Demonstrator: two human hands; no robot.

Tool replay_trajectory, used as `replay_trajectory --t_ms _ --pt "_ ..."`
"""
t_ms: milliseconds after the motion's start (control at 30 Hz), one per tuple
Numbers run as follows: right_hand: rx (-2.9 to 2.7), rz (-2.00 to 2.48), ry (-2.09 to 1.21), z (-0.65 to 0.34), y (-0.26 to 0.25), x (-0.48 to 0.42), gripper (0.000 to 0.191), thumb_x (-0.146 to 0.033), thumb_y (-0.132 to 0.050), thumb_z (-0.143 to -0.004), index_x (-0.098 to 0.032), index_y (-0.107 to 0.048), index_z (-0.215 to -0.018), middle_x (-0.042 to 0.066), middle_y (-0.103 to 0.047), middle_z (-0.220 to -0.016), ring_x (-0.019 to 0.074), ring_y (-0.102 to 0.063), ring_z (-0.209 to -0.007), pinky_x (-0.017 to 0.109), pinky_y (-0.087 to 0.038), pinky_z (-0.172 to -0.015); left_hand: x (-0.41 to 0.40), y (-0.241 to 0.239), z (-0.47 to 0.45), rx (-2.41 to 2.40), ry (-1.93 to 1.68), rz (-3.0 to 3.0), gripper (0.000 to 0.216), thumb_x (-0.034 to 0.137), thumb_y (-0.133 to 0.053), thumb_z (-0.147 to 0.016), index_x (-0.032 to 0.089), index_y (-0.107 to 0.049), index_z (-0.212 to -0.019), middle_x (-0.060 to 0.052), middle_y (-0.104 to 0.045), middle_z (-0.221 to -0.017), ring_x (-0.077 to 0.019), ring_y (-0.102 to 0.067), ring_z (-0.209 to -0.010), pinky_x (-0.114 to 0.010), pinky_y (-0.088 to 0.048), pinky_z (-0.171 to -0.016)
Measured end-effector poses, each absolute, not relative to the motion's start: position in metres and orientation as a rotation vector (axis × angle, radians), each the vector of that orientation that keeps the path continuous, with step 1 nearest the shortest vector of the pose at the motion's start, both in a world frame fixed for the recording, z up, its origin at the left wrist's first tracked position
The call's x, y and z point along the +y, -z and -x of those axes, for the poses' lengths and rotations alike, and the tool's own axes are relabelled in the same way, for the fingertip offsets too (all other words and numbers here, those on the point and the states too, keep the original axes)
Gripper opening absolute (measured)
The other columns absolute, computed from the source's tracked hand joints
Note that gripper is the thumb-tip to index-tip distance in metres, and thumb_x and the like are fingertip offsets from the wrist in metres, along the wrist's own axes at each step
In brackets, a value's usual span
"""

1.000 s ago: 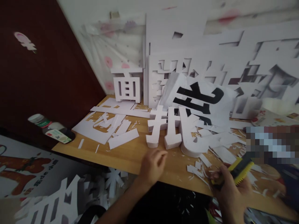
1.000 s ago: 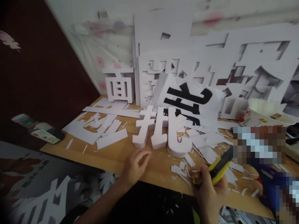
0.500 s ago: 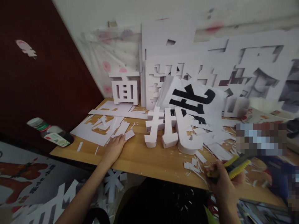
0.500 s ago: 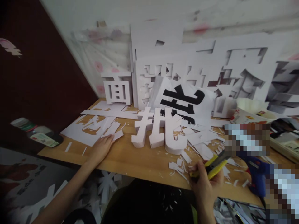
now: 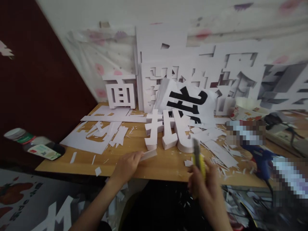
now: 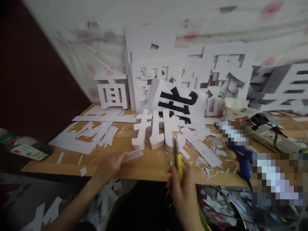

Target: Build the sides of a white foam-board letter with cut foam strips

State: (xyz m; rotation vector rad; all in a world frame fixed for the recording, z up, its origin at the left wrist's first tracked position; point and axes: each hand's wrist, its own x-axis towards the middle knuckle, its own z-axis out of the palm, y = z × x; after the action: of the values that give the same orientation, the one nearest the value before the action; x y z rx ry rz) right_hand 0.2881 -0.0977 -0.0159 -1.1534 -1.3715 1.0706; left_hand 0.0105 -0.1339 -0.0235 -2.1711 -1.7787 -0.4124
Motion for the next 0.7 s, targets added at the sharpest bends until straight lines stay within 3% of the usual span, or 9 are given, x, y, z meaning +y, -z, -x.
replay_trajectory --t_ms 67,133,233,433,700 --pt "-1.665 1.16 -0.918 -0.271 0.012 -0.123 0.046 -0.038 -0.053 -0.094 -0.026 -0.046 -0.138 -0.001 -0.067 -0.068 0.0153 -0.06 -0.045 0.023 -0.05 -0.042 -0.127 0.023 -0.023 -1.757 0.325 2.252 0.025 0.012 -0.04 -0.097 0.019 -0.064 -0.102 -0.006 -0.075 -0.085 -0.0202 -0.071 -0.074 -0.028 -0.054 -0.064" --pt "-1.896 1.207 -0.78 -0.255 0.014 -0.139 0.046 -0.024 -0.043 -0.097 -0.027 -0.046 -0.143 0.007 -0.072 -0.093 0.0194 -0.072 -0.069 0.027 -0.057 -0.059 -0.123 0.026 -0.031 -1.709 0.288 2.298 0.022 0.01 -0.044 -0.095 0.018 -0.064 -0.101 -0.006 -0.074 -0.086 -0.0202 -0.071 -0.076 -0.028 -0.054 -0.065" --pt "-2.113 1.366 -0.661 -0.242 0.023 -0.145 0.053 -0.012 -0.035 -0.095 -0.025 -0.044 -0.146 0.012 -0.069 -0.112 0.0217 -0.073 -0.08 0.028 -0.058 -0.063 -0.123 0.033 -0.037 -1.654 0.371 2.287 0.023 0.009 -0.044 -0.095 0.016 -0.064 -0.104 -0.007 -0.075 -0.09 -0.0189 -0.071 -0.075 -0.027 -0.054 -0.065" --pt "-2.165 1.438 -0.648 -0.243 0.033 -0.14 0.051 -0.013 -0.034 -0.098 -0.022 -0.042 -0.148 0.014 -0.067 -0.113 0.0255 -0.073 -0.09 0.034 -0.06 -0.069 -0.124 0.042 -0.048 -1.702 0.533 2.205 0.027 0.026 -0.041 -0.102 0.018 -0.066 -0.105 -0.005 -0.075 -0.084 -0.017 -0.07 -0.069 -0.025 -0.051 -0.061" --pt "-2.172 1.452 -0.711 -0.24 0.033 -0.141 0.052 -0.013 -0.035 -0.098 -0.022 -0.042 -0.148 0.014 -0.068 -0.11 0.0246 -0.073 -0.085 0.034 -0.06 -0.068 -0.124 0.04 -0.051 -1.823 0.521 2.199 0.029 0.028 -0.04 -0.102 0.02 -0.068 -0.103 -0.003 -0.076 -0.084 -0.0168 -0.07 -0.07 -0.024 -0.049 -0.061"
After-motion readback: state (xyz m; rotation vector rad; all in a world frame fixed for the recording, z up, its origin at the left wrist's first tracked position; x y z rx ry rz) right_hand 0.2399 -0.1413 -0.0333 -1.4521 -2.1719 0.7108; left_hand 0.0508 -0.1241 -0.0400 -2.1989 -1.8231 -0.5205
